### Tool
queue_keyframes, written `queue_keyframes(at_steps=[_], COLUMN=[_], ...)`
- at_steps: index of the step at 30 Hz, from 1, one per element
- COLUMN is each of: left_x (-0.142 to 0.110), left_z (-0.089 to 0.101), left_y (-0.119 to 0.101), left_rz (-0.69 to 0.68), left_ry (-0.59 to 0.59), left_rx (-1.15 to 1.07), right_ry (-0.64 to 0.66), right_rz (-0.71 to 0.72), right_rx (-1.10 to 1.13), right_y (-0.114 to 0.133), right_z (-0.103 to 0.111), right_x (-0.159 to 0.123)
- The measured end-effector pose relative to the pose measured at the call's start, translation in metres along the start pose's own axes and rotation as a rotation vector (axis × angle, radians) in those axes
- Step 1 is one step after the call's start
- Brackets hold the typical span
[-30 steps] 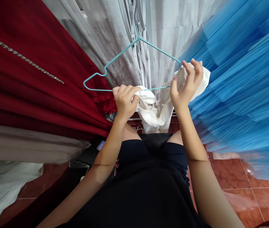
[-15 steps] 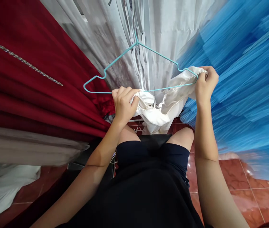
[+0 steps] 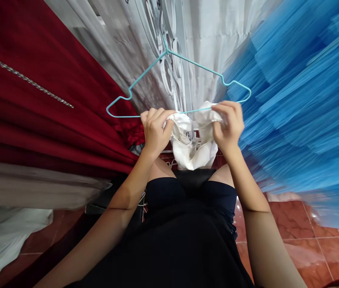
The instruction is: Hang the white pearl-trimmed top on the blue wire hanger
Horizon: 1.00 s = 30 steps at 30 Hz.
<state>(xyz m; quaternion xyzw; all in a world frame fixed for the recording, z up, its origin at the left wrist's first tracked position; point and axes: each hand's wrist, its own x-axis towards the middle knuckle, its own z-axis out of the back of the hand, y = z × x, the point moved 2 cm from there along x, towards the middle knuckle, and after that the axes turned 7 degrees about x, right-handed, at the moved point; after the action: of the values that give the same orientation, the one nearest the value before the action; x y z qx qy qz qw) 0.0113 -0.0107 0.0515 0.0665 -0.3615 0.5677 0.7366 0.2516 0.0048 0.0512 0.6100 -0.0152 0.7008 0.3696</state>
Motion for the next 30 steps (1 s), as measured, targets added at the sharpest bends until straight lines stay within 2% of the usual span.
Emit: queue_keyframes(at_steps=[2, 4, 8, 10, 11, 15, 17, 20, 23, 26, 30], left_x=[0.0, -0.001, -0.003, -0.009, -0.015, -0.049, -0.065, -0.075, -0.063, -0.037, 0.004], left_z=[-0.001, -0.003, -0.006, -0.005, -0.005, -0.009, -0.015, -0.018, -0.004, 0.026, 0.065], left_y=[0.0, 0.001, 0.008, 0.011, 0.014, 0.03, 0.044, 0.076, 0.11, 0.135, 0.146], left_rz=[-0.013, -0.025, -0.067, -0.076, -0.056, 0.178, 0.33, 0.522, 0.588, 0.572, 0.479], left_ry=[-0.006, -0.002, 0.028, -0.04, -0.112, -0.432, -0.489, -0.481, -0.493, -0.503, -0.533], left_rx=[0.017, 0.04, 0.048, 0.014, -0.008, -0.104, -0.166, -0.256, -0.294, -0.254, -0.228], right_ry=[0.191, 0.31, 0.256, 0.231, 0.222, 0.225, 0.235, 0.233, 0.241, 0.233, 0.202], right_rz=[0.007, -0.004, -0.059, -0.063, -0.061, -0.066, -0.064, -0.055, -0.061, -0.061, -0.044], right_rx=[0.049, 0.052, -0.003, -0.016, -0.02, -0.044, -0.043, -0.032, -0.038, -0.03, -0.023], right_y=[0.009, 0.009, 0.002, 0.002, 0.003, 0.006, 0.005, 0.002, 0.002, 0.005, 0.012], right_z=[-0.024, -0.047, -0.069, -0.07, -0.069, -0.066, -0.066, -0.068, -0.068, -0.065, -0.056], right_x=[0.005, 0.004, -0.008, -0.011, -0.012, -0.01, -0.009, -0.008, -0.007, -0.005, -0.005])
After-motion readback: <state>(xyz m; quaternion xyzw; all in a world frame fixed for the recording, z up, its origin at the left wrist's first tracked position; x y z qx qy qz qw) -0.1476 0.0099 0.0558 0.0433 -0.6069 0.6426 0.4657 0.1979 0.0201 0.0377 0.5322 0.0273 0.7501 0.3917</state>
